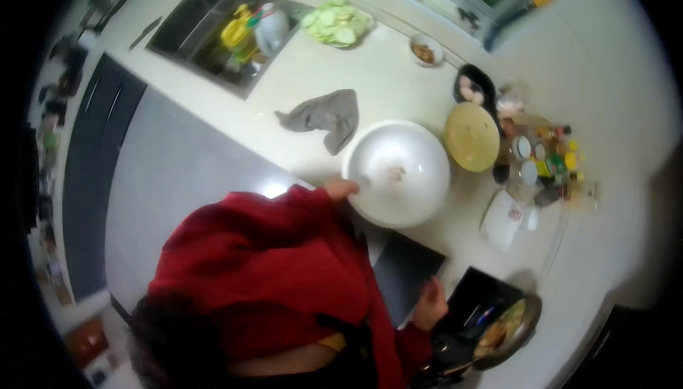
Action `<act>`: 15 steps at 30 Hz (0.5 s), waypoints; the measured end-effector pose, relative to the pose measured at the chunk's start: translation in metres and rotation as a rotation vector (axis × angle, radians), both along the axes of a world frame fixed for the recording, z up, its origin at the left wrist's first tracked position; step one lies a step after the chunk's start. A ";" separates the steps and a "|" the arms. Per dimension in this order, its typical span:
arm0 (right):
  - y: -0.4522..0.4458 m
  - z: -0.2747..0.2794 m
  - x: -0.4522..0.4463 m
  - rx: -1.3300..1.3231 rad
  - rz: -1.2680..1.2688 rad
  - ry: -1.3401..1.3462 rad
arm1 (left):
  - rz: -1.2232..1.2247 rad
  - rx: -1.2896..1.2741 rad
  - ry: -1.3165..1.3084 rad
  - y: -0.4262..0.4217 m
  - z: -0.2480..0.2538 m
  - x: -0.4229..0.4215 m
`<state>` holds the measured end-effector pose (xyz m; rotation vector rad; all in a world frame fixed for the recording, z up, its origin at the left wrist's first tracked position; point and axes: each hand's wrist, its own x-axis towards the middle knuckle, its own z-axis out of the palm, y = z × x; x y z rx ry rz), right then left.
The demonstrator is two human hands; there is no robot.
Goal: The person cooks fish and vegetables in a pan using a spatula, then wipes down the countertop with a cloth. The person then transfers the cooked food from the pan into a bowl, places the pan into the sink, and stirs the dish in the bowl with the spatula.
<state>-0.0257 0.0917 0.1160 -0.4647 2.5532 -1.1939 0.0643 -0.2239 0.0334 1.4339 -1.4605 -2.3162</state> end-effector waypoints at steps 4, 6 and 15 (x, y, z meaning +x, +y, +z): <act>-0.091 -0.029 -0.028 -0.020 0.283 -0.073 | 0.336 -0.171 -0.048 -0.031 0.016 0.069; -0.143 -0.039 -0.028 -0.047 0.451 -0.099 | 0.460 -0.236 -0.063 -0.048 0.001 0.107; -0.363 -0.096 0.031 0.134 0.753 0.199 | 1.088 0.006 -0.011 -0.132 0.018 0.227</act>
